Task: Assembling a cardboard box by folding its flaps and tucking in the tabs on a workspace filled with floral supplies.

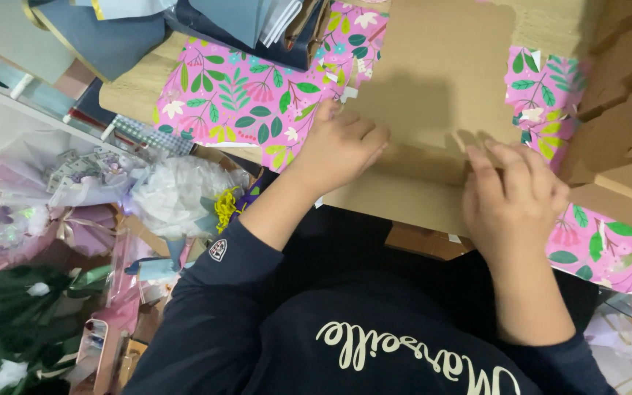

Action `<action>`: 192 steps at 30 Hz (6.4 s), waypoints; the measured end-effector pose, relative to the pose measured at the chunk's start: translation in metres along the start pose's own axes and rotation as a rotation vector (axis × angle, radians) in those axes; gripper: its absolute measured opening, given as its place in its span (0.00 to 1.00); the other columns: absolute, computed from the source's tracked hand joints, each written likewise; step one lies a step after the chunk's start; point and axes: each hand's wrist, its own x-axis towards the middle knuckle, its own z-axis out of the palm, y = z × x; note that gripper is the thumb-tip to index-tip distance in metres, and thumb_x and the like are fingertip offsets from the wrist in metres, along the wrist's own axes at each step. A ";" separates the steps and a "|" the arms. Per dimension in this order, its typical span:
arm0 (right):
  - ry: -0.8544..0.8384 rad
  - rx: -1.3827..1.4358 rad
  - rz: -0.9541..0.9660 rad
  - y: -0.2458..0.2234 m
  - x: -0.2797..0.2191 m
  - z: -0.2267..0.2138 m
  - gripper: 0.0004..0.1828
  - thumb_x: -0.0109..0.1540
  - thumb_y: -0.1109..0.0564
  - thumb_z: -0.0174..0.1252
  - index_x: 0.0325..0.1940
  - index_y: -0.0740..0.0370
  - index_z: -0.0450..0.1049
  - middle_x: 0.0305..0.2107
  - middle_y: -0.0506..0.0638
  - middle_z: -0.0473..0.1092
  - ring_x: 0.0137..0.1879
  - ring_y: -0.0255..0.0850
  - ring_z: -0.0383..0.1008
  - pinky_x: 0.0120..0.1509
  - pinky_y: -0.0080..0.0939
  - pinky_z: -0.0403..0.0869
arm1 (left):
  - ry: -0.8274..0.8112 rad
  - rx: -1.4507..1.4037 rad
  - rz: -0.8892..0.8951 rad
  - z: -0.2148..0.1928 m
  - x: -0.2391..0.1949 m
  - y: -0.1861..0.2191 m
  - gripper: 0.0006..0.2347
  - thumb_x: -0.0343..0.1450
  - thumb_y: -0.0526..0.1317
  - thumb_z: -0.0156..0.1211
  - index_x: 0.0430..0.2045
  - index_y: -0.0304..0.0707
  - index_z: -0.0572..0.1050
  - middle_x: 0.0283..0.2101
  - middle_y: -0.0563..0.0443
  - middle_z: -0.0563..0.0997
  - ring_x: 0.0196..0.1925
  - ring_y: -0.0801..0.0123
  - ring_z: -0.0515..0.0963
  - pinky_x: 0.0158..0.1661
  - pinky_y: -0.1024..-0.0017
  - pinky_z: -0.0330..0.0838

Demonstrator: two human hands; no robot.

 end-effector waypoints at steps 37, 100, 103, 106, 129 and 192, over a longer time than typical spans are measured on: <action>-1.323 0.347 0.269 0.009 0.028 0.013 0.68 0.52 0.24 0.55 0.80 0.58 0.27 0.80 0.49 0.20 0.84 0.41 0.18 0.73 0.83 0.37 | -0.954 -0.149 -0.341 -0.023 -0.029 0.026 0.48 0.68 0.70 0.52 0.75 0.36 0.42 0.80 0.49 0.37 0.81 0.64 0.36 0.67 0.32 0.39; -0.121 0.951 0.840 0.025 -0.035 0.050 0.01 0.75 0.63 0.56 0.49 0.63 0.72 0.41 0.50 0.74 0.45 0.34 0.73 0.51 0.37 0.73 | -0.367 -0.803 -1.045 -0.027 -0.004 -0.008 0.26 0.63 0.53 0.65 0.55 0.43 0.72 0.51 0.54 0.84 0.50 0.64 0.84 0.43 0.69 0.75; -0.162 0.850 0.735 0.021 -0.020 0.041 0.16 0.75 0.57 0.52 0.64 0.67 0.67 0.42 0.58 0.78 0.42 0.40 0.75 0.47 0.41 0.71 | -0.315 -0.648 -1.068 -0.019 0.001 -0.001 0.18 0.66 0.55 0.61 0.37 0.42 0.72 0.26 0.56 0.71 0.26 0.69 0.67 0.28 0.69 0.59; -0.215 0.692 0.677 0.025 -0.015 0.043 0.20 0.75 0.52 0.50 0.61 0.72 0.74 0.37 0.58 0.75 0.39 0.50 0.74 0.45 0.50 0.70 | -0.360 -0.542 -1.041 -0.001 -0.004 -0.002 0.27 0.68 0.58 0.56 0.55 0.38 0.66 0.24 0.52 0.76 0.24 0.60 0.77 0.24 0.63 0.63; -0.775 0.365 -0.084 -0.057 -0.009 0.016 0.46 0.64 0.32 0.41 0.80 0.61 0.50 0.79 0.50 0.45 0.83 0.39 0.43 0.62 0.79 0.62 | -0.390 0.153 -0.451 0.032 -0.017 0.057 0.33 0.68 0.63 0.52 0.65 0.46 0.67 0.65 0.52 0.71 0.64 0.60 0.71 0.51 0.61 0.69; -0.561 1.247 0.180 0.054 -0.073 0.033 0.61 0.32 0.45 0.81 0.66 0.64 0.67 0.62 0.55 0.68 0.72 0.50 0.65 0.79 0.55 0.61 | 0.503 -1.425 -1.013 -0.025 -0.043 0.009 0.15 0.71 0.25 0.64 0.51 0.28 0.72 0.46 0.42 0.81 0.46 0.63 0.84 0.48 0.66 0.83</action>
